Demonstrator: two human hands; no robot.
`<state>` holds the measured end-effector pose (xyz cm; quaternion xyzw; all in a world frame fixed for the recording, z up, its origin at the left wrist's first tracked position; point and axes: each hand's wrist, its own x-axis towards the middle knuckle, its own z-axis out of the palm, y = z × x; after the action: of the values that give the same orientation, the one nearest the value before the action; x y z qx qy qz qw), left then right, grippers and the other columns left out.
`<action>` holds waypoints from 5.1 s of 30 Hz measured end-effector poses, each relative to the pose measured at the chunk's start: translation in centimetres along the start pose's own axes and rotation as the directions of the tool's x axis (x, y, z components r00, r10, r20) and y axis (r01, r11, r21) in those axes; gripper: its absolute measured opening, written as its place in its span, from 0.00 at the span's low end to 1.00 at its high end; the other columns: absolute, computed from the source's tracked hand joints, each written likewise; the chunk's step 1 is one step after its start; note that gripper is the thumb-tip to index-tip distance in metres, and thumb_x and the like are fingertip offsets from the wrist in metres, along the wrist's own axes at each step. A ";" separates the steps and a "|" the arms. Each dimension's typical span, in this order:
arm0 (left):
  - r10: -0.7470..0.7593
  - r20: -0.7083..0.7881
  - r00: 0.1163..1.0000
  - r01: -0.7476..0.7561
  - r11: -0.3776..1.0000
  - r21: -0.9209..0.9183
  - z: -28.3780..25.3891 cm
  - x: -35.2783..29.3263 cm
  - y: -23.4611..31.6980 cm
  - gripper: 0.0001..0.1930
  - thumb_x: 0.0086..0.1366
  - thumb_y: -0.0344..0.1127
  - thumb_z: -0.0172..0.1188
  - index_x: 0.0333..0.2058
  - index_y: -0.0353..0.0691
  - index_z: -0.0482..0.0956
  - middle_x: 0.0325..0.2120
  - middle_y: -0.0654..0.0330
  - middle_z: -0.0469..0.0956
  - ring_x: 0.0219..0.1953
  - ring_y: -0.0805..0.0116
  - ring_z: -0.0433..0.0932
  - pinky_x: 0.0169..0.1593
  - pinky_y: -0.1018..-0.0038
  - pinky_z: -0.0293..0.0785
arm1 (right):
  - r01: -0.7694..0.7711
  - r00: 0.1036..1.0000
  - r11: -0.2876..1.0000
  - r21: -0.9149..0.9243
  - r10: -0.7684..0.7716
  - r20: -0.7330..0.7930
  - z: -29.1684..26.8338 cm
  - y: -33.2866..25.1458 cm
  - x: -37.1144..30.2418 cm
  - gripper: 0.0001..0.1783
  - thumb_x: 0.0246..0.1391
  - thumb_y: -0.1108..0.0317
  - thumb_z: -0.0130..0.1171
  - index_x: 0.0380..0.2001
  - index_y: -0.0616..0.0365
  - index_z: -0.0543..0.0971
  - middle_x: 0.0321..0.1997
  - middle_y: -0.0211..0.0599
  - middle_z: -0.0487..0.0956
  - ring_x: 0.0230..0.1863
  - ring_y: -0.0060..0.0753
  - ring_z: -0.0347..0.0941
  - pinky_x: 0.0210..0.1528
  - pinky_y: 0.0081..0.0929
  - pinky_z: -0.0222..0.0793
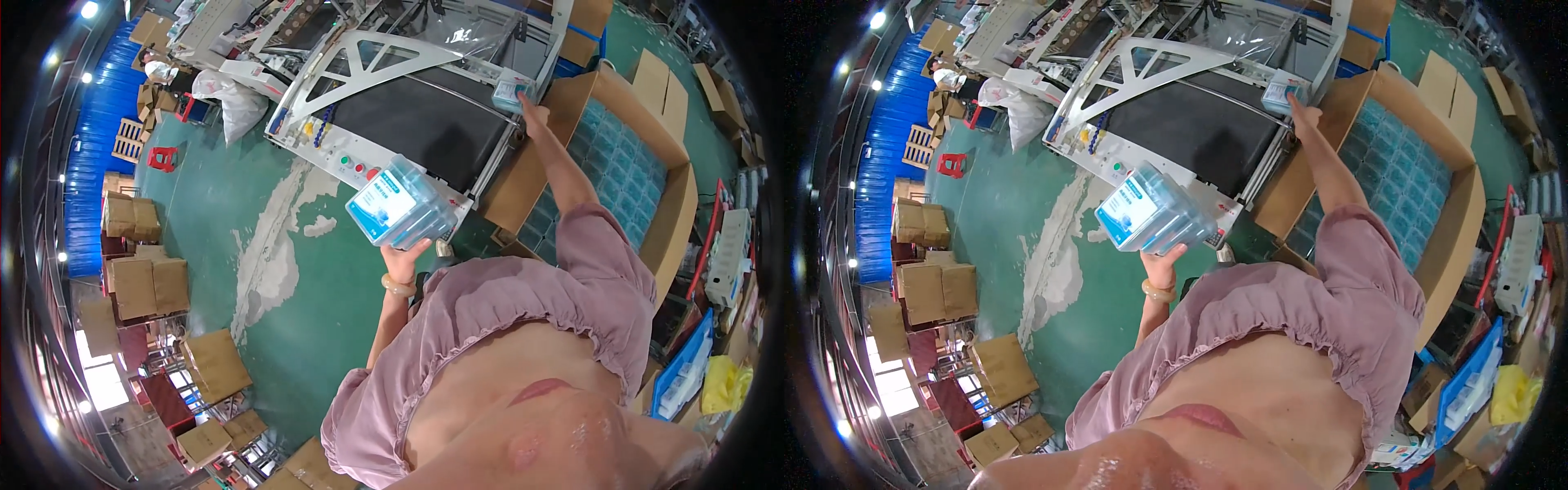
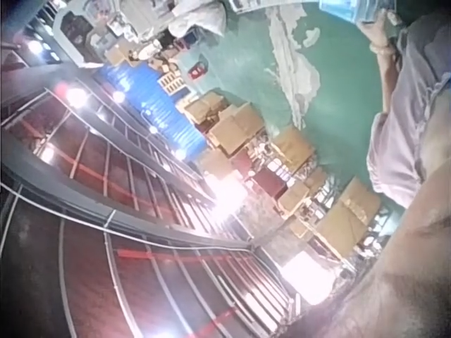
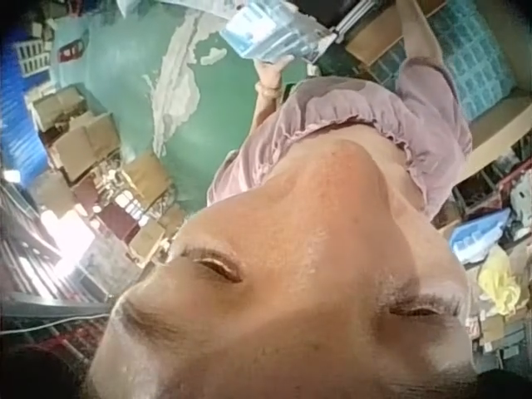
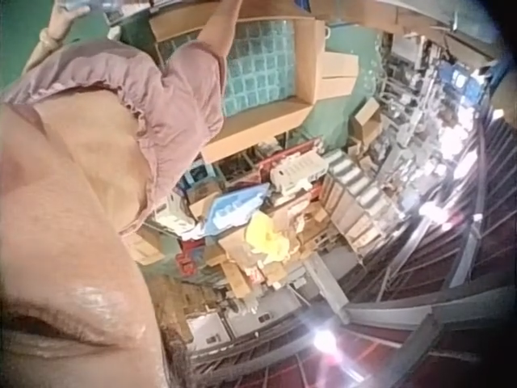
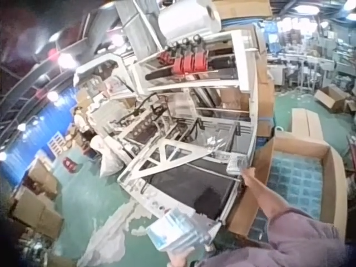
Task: Packaging small blue product boxes into a larger cardboard box on a factory production floor.
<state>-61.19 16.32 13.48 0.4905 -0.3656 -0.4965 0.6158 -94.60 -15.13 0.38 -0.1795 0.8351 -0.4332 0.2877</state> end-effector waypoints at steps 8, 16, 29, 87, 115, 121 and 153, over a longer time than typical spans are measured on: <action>-0.011 0.066 0.998 0.007 0.999 0.048 0.9 0.7 -0.4 0.30 0.40 0.22 0.69 0.46 0.33 0.69 0.39 0.58 0.74 0.41 0.68 0.73 0.46 0.71 0.70 | 0.477 0.792 0.863 -0.165 -0.340 0.507 -0.1 -3.2 -5.9 0.41 0.43 0.41 0.59 0.52 0.63 0.68 0.51 0.44 0.71 0.50 0.39 0.69 0.49 0.29 0.63; 0.015 0.164 0.986 -0.010 0.999 -0.033 1.4 1.5 -0.9 0.41 0.39 0.19 0.70 0.53 0.39 0.58 0.45 0.57 0.69 0.47 0.64 0.72 0.48 0.68 0.72 | 0.611 -0.413 0.238 0.755 -0.718 0.560 -16.7 -11.9 -27.0 0.54 0.26 0.64 0.72 0.60 0.59 0.56 0.64 0.45 0.54 0.64 0.42 0.52 0.60 0.36 0.52; 0.045 0.206 0.977 -0.038 0.999 -0.039 1.3 1.0 -1.9 0.48 0.38 0.22 0.72 0.58 0.38 0.53 0.51 0.57 0.63 0.52 0.63 0.67 0.52 0.66 0.69 | 0.484 -0.097 0.286 0.827 -0.922 0.375 -15.3 -10.7 -25.3 0.38 0.36 0.56 0.65 0.52 0.59 0.66 0.51 0.40 0.69 0.52 0.35 0.66 0.52 0.30 0.61; -0.014 0.011 1.000 0.015 0.997 -0.082 0.8 0.0 -1.6 0.32 0.42 0.22 0.68 0.49 0.34 0.67 0.42 0.58 0.73 0.44 0.66 0.72 0.49 0.69 0.69 | 0.562 0.486 0.770 0.301 -0.602 0.634 -4.5 -1.7 -11.4 0.26 0.45 0.59 0.60 0.46 0.61 0.73 0.42 0.39 0.75 0.45 0.30 0.70 0.45 0.24 0.64; 0.004 0.078 0.997 0.000 0.998 -0.060 1.4 0.0 -0.9 0.45 0.40 0.25 0.71 0.57 0.37 0.55 0.48 0.57 0.66 0.50 0.65 0.68 0.52 0.68 0.67 | -0.106 0.853 0.775 0.622 -0.251 0.458 -5.4 -4.9 -8.5 0.26 0.40 0.48 0.67 0.34 0.57 0.73 0.22 0.26 0.69 0.17 0.18 0.64 0.16 0.17 0.57; -0.046 0.055 0.997 0.050 0.996 -0.069 1.3 -0.3 -0.2 0.45 0.40 0.25 0.70 0.58 0.39 0.55 0.48 0.59 0.66 0.50 0.65 0.68 0.53 0.68 0.67 | 0.014 0.937 0.979 0.205 -0.085 0.340 -3.4 -0.9 -0.8 0.35 0.32 0.36 0.66 0.24 0.61 0.72 0.17 0.31 0.70 0.12 0.21 0.60 0.13 0.22 0.52; -0.011 0.037 0.999 0.014 0.997 -0.077 0.8 -0.2 -0.3 0.45 0.40 0.24 0.70 0.58 0.38 0.55 0.49 0.59 0.65 0.51 0.65 0.67 0.53 0.68 0.67 | 0.067 0.899 0.985 -0.162 0.011 0.437 1.5 2.5 1.3 0.33 0.46 0.40 0.55 0.35 0.66 0.77 0.36 0.48 0.77 0.35 0.41 0.75 0.31 0.34 0.68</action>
<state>-62.03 16.34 13.40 0.4595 -0.3542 -0.5231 0.6243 -94.73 -15.38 -2.81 -0.3080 0.7811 -0.3122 0.4444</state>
